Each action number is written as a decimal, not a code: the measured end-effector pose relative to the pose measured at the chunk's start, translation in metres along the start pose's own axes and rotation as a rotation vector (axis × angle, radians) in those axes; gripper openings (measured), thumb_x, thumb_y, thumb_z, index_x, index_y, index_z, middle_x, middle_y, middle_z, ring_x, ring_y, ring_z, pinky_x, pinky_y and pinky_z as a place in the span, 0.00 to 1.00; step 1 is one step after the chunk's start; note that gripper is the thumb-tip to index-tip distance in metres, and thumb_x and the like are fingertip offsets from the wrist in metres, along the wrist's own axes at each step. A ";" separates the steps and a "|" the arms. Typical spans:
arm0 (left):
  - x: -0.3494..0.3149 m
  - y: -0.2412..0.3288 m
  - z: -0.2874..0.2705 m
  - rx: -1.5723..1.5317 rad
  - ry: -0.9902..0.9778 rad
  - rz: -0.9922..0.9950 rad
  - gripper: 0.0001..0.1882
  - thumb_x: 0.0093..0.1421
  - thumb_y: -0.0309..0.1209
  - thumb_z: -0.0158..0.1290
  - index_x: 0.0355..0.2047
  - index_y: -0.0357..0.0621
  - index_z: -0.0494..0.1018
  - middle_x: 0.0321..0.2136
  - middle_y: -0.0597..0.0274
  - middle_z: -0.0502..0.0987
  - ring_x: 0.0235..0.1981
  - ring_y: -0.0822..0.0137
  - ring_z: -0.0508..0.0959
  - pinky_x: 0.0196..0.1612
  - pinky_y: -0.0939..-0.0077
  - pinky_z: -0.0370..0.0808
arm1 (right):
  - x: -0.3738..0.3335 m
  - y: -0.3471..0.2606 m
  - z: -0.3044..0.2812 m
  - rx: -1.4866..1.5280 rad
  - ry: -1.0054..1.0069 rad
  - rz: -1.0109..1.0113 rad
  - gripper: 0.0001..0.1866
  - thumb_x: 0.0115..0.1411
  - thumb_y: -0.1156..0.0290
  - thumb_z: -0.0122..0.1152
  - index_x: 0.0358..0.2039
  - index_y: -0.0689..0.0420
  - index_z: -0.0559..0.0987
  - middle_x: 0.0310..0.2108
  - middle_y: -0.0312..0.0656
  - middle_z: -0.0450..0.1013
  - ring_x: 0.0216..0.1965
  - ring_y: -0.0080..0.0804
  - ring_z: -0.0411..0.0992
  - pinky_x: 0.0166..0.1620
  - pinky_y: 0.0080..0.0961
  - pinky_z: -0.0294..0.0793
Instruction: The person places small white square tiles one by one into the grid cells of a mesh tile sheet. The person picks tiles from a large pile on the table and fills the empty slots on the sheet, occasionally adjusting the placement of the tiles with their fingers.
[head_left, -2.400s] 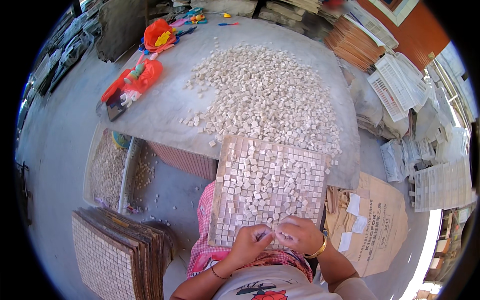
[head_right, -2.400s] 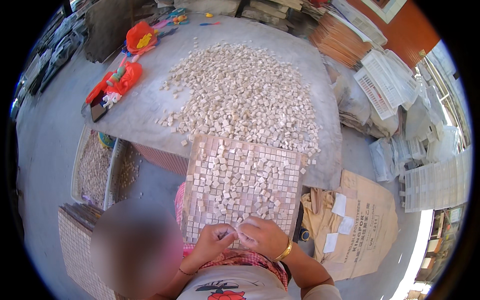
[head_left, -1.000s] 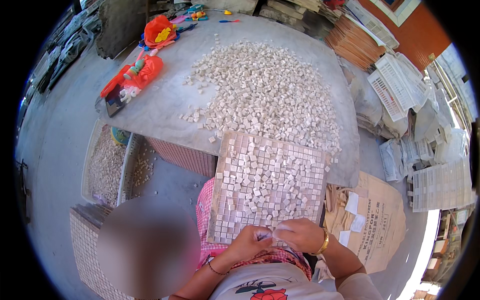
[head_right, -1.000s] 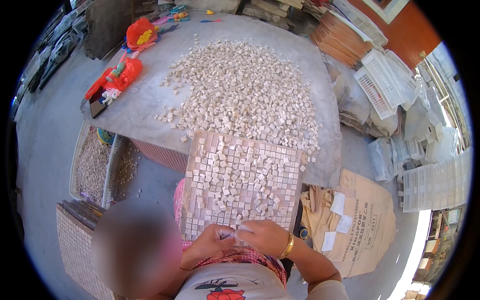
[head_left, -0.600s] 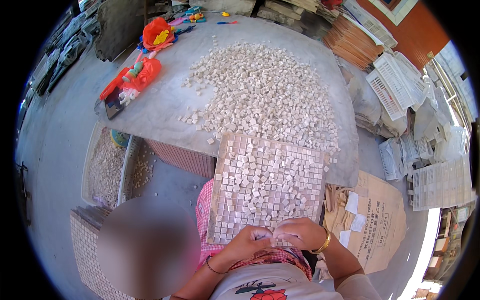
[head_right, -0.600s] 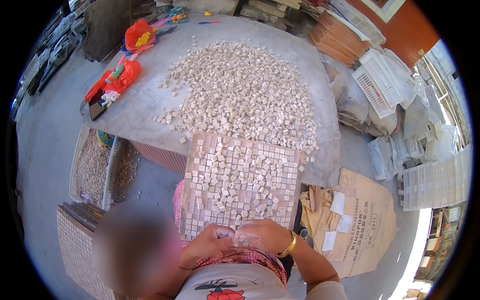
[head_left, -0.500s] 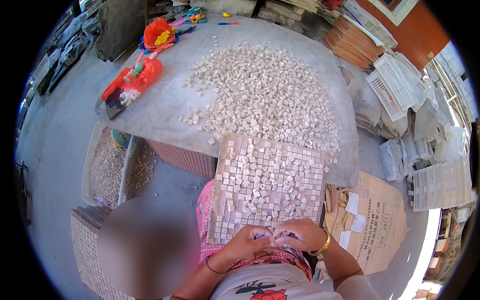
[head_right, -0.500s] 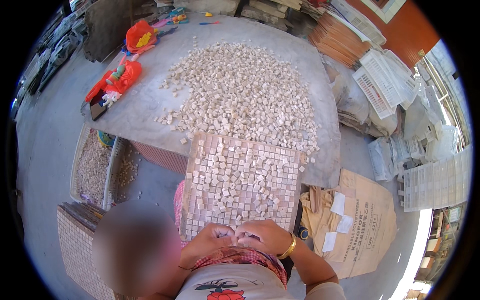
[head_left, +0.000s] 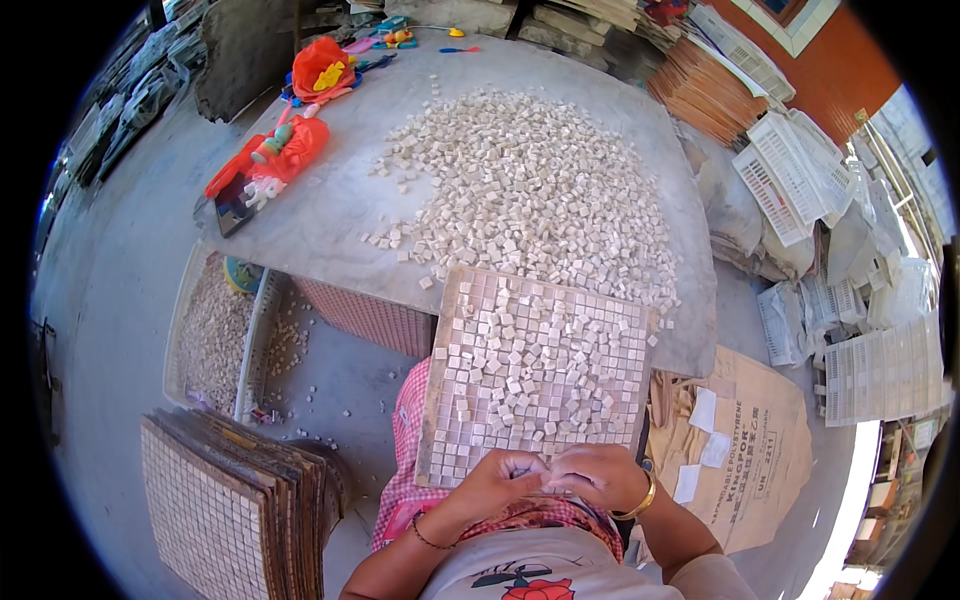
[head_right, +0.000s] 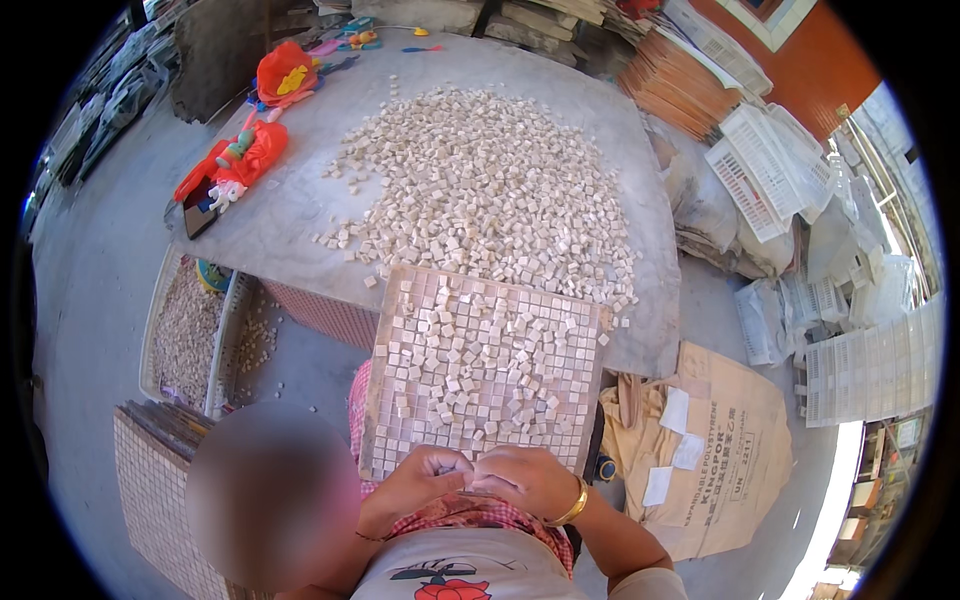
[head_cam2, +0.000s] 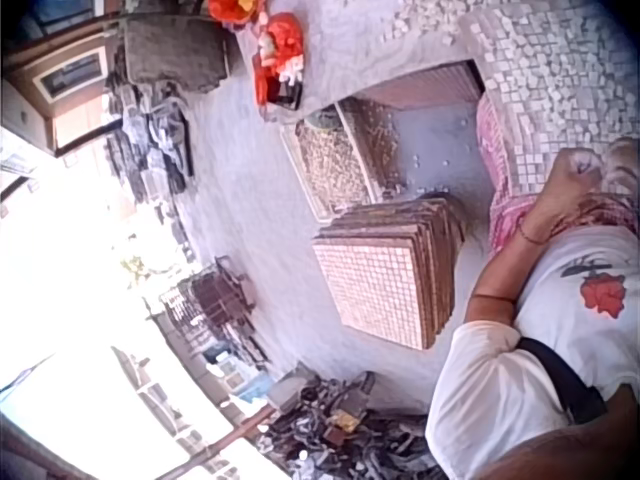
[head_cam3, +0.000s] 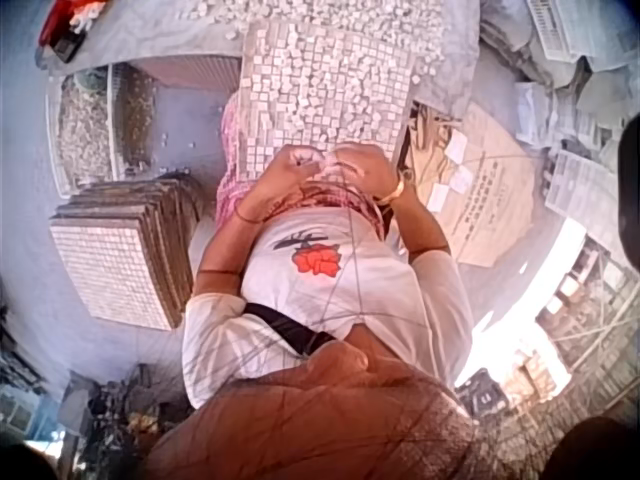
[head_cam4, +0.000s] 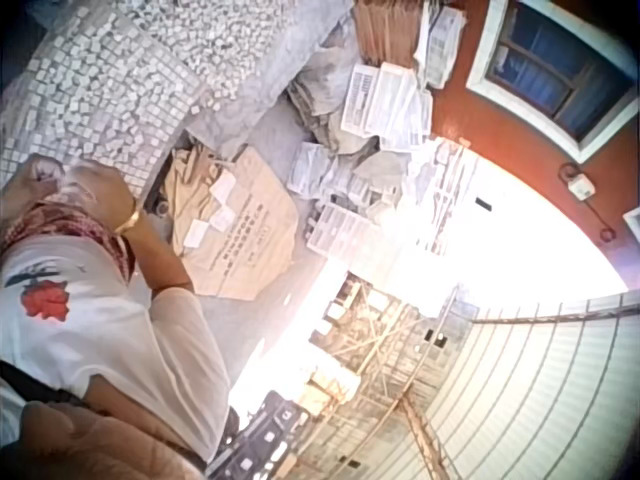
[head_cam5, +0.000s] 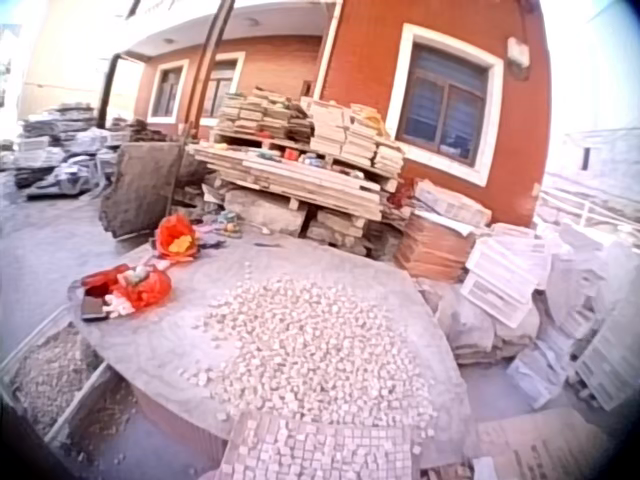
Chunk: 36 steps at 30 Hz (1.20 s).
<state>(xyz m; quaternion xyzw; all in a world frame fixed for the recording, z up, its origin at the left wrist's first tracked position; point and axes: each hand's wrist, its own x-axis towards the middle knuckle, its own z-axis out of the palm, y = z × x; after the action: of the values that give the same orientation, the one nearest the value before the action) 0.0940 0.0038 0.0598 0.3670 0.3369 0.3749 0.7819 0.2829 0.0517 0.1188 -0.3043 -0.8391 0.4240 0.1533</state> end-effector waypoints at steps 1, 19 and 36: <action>0.000 0.002 0.001 -0.013 0.001 0.005 0.06 0.58 0.25 0.50 0.28 0.34 0.75 0.24 0.68 0.74 0.25 0.81 0.69 0.28 0.86 0.66 | 0.000 -0.002 -0.001 0.027 0.001 0.018 0.06 0.54 0.69 0.57 0.33 0.54 0.75 0.27 0.40 0.72 0.28 0.39 0.71 0.30 0.28 0.71; -0.004 0.004 0.010 0.094 0.086 -0.080 0.09 0.57 0.28 0.50 0.26 0.32 0.73 0.21 0.67 0.72 0.26 0.79 0.68 0.32 0.82 0.66 | -0.012 -0.008 0.001 -0.490 0.034 -0.233 0.14 0.50 0.68 0.61 0.36 0.58 0.73 0.34 0.42 0.72 0.30 0.34 0.74 0.26 0.25 0.75; -0.004 0.005 0.010 -0.004 0.020 -0.084 0.08 0.58 0.27 0.51 0.27 0.33 0.74 0.23 0.68 0.74 0.26 0.81 0.69 0.29 0.85 0.65 | -0.004 -0.004 0.000 -0.338 0.076 -0.214 0.09 0.48 0.73 0.60 0.32 0.58 0.74 0.27 0.41 0.71 0.25 0.35 0.72 0.24 0.26 0.73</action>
<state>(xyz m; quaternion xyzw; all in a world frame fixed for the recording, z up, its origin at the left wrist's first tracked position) 0.0987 -0.0008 0.0700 0.3473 0.3590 0.3461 0.7942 0.2842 0.0474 0.1219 -0.2508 -0.9194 0.2467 0.1759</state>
